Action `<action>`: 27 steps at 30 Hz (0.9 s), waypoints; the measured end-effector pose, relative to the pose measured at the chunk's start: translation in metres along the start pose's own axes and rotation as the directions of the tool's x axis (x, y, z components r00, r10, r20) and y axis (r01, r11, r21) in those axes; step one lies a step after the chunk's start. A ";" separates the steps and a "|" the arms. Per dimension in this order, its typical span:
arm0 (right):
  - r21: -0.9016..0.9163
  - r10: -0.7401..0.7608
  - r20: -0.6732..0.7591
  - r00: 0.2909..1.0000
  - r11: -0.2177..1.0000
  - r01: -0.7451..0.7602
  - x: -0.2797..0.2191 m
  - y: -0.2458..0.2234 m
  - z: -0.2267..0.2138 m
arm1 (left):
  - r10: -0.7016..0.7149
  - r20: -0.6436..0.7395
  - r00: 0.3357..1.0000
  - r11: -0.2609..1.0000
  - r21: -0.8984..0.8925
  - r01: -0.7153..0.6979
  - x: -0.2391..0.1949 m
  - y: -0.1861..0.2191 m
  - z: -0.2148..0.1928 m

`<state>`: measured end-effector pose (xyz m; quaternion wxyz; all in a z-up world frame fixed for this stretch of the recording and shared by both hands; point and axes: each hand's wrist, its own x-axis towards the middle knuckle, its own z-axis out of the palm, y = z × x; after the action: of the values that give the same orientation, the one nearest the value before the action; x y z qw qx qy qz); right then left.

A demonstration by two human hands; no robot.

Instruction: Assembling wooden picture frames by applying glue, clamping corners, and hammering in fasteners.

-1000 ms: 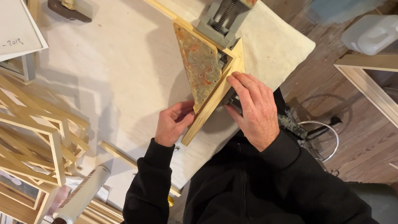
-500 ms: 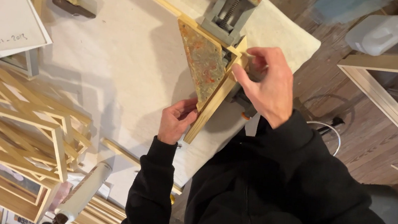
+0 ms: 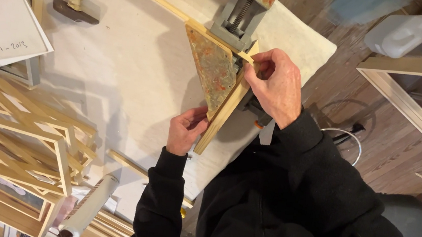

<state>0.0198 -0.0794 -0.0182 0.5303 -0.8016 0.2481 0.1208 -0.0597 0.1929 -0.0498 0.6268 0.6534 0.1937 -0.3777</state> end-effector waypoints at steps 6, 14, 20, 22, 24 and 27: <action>0.021 -0.010 0.005 1.000 1.000 0.010 0.000 0.001 -0.001 | -0.004 -0.009 1.000 1.000 -0.015 0.004 0.001 -0.006 -0.001; 0.044 0.019 0.025 0.999 0.999 -0.020 0.002 0.003 -0.002 | 0.009 -0.011 1.000 1.000 -0.018 -0.009 -0.001 -0.003 0.000; 0.081 0.041 0.074 0.996 0.996 -0.047 0.007 0.005 -0.006 | -0.005 -0.016 1.000 1.000 -0.021 0.004 0.000 0.001 0.002; 0.098 0.050 0.090 0.995 0.993 -0.059 0.007 0.008 -0.009 | -0.011 -0.012 1.000 1.000 -0.010 0.011 0.000 0.000 0.002; 0.042 0.005 0.065 0.998 0.999 -0.008 0.008 0.012 -0.010 | -0.003 -0.012 1.000 0.999 -0.033 0.003 0.001 -0.003 0.001; 0.069 -0.009 0.098 0.995 0.998 0.003 0.007 0.014 -0.013 | 0.000 -0.013 1.000 1.000 -0.021 0.000 0.000 -0.005 0.001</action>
<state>0.0176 -0.0980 -0.0272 0.5696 -0.7767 0.2233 0.1499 -0.0633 0.1929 -0.0536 0.6324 0.6493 0.2015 -0.3714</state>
